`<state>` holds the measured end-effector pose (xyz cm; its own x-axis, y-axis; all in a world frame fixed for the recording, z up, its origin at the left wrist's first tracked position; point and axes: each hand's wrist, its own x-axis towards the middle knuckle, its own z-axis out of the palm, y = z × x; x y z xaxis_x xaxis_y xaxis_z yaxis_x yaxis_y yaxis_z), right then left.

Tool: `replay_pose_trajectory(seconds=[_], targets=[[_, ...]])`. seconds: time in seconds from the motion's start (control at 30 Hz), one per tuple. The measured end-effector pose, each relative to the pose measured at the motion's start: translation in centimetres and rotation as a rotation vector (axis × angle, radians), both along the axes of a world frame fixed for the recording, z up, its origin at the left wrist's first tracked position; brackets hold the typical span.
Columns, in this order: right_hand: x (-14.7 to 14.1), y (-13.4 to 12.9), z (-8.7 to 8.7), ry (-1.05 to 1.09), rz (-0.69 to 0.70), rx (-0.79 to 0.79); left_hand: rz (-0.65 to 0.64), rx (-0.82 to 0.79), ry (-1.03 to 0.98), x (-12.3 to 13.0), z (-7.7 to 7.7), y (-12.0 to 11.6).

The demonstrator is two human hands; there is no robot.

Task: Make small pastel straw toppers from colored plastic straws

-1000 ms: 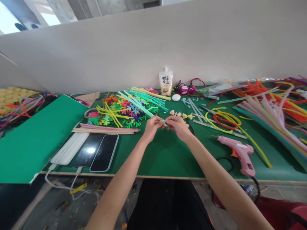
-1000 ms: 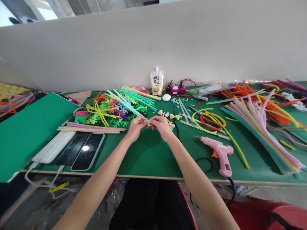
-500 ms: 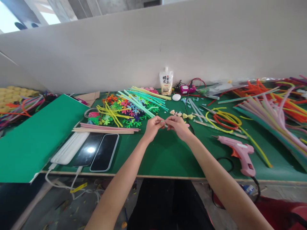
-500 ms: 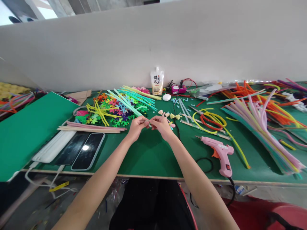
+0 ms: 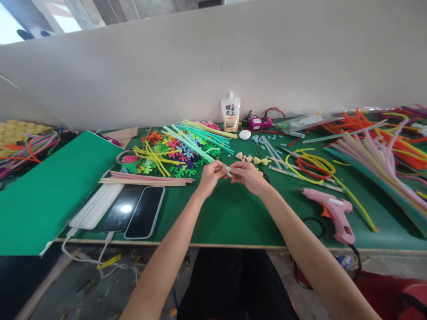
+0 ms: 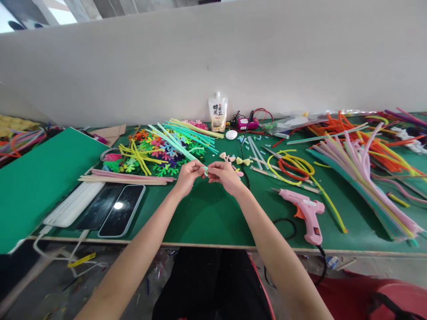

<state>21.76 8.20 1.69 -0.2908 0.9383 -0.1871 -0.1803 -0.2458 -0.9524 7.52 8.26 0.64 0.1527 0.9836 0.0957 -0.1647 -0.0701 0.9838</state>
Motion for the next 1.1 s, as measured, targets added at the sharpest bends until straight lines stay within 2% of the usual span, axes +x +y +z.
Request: replay_pose_trajectory(seconds=[0.3, 0.67, 0.93, 1.1], targets=[[0.0, 0.1, -0.2, 0.05, 0.009, 0.018, -0.012, 0.01, 0.006, -0.2, -0.1, 0.1], [-0.1, 0.2, -0.5, -0.109, 0.012, 0.136, -0.021, 0.009, 0.08, -0.2, -0.3, 0.1], [-0.4, 0.3, -1.0, -0.196, 0.022, 0.158, 0.0, 0.052, 0.219, -0.2, -0.7, 0.1], [-0.5, 0.4, -0.9, -0.237, -0.005, 0.143, 0.085, 0.133, 0.34, -0.1, -1.1, 0.2]])
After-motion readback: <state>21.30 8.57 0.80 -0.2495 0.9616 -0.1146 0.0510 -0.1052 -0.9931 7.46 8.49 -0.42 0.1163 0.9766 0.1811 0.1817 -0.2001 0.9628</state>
